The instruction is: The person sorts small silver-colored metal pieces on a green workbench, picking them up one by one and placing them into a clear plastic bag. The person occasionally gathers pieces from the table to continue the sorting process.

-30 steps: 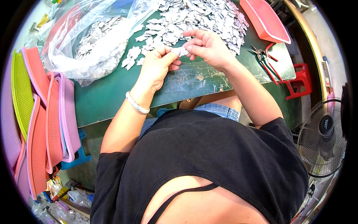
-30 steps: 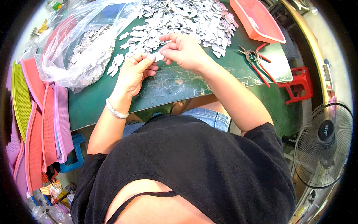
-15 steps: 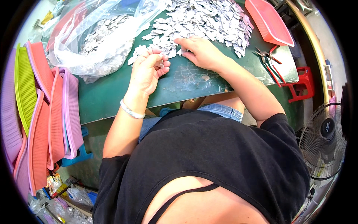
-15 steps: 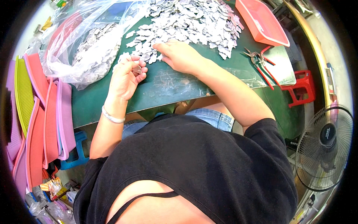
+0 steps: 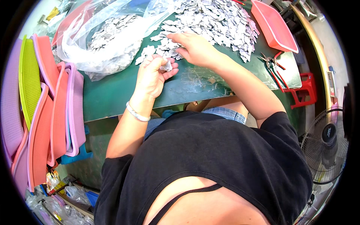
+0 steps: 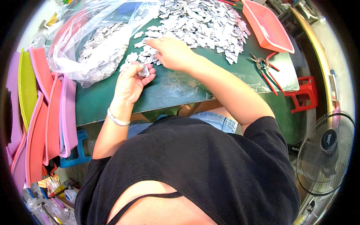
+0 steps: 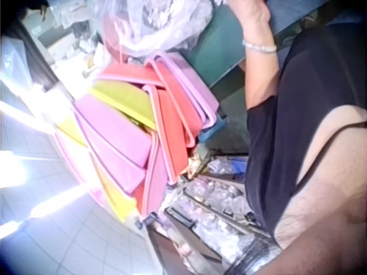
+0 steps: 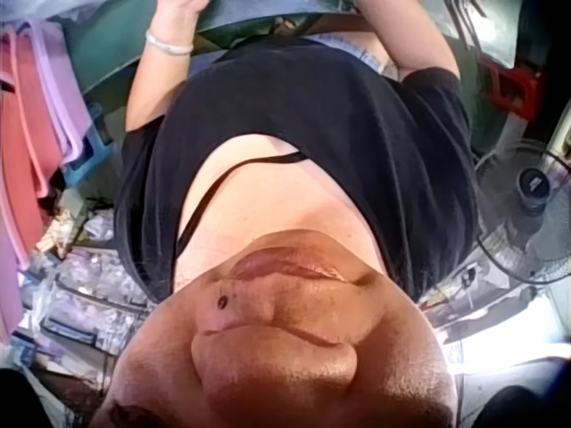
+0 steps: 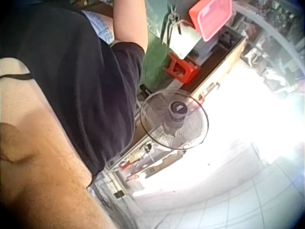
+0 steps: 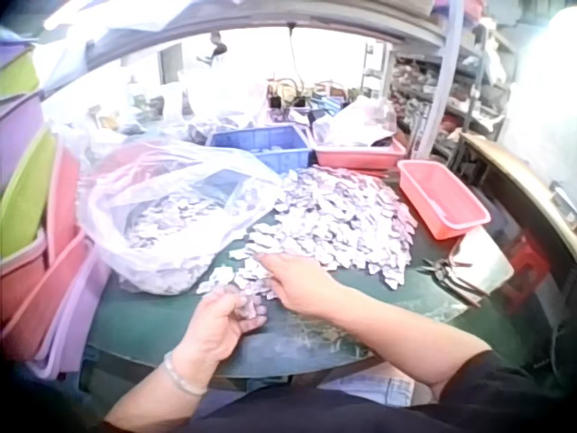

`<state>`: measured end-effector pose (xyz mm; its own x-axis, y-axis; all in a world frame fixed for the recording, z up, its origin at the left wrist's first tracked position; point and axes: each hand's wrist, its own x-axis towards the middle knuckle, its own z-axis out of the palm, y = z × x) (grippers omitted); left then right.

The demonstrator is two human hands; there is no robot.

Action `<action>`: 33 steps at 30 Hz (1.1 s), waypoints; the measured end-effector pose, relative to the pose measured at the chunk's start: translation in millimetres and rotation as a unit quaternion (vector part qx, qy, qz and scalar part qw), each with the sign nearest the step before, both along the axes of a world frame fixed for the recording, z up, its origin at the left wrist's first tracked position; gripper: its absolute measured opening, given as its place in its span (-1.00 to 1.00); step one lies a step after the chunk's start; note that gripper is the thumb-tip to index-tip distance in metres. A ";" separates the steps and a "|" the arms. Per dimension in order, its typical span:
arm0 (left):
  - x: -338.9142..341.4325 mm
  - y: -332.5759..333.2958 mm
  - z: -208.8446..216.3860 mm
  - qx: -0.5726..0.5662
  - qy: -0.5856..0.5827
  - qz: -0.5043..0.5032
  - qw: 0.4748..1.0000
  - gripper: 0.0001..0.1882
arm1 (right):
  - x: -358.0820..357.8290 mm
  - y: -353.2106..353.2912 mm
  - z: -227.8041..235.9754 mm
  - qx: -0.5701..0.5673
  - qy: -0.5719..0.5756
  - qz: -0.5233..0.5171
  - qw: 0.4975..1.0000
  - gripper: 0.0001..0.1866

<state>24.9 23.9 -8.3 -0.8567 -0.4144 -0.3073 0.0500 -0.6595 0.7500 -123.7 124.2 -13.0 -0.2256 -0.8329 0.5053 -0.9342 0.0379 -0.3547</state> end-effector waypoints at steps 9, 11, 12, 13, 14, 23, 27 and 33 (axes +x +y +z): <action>6.3 -23.1 -5.5 -0.004 -0.015 -0.009 1.000 -0.78 | -7.1 -15.3 -4.5 0.073 0.014 -0.039 0.996 -0.56; 5.5 -22.6 -4.1 -0.007 -0.022 -0.008 1.000 -0.78 | -5.7 -14.7 -1.7 0.075 0.002 -0.021 0.997 -0.56; 6.0 -21.9 -3.7 -0.009 -0.023 -0.010 1.000 -0.79 | -5.8 -15.5 -2.6 0.071 0.015 -0.016 0.997 -0.56; 6.5 -21.8 -3.4 -0.011 -0.024 -0.012 1.000 -0.79 | -6.5 -16.6 -4.6 0.068 0.028 -0.011 0.997 -0.55; 6.9 -22.3 -3.7 -0.014 -0.027 -0.014 0.999 -0.80 | -7.0 -17.4 -5.6 0.064 0.041 -0.007 0.997 -0.55; 7.4 -28.2 -7.8 -0.024 -0.028 -0.028 0.999 -0.85 | -10.5 -21.5 5.8 0.127 -0.032 0.007 0.991 -0.55; 6.8 -27.3 -3.2 -0.026 -0.032 -0.043 0.998 -0.76 | -8.4 -16.7 5.8 0.122 0.018 0.007 0.992 -0.54; 6.8 -27.7 -3.1 -0.033 -0.033 -0.039 0.998 -0.76 | -8.2 -9.0 5.1 0.094 0.050 0.049 0.993 -0.50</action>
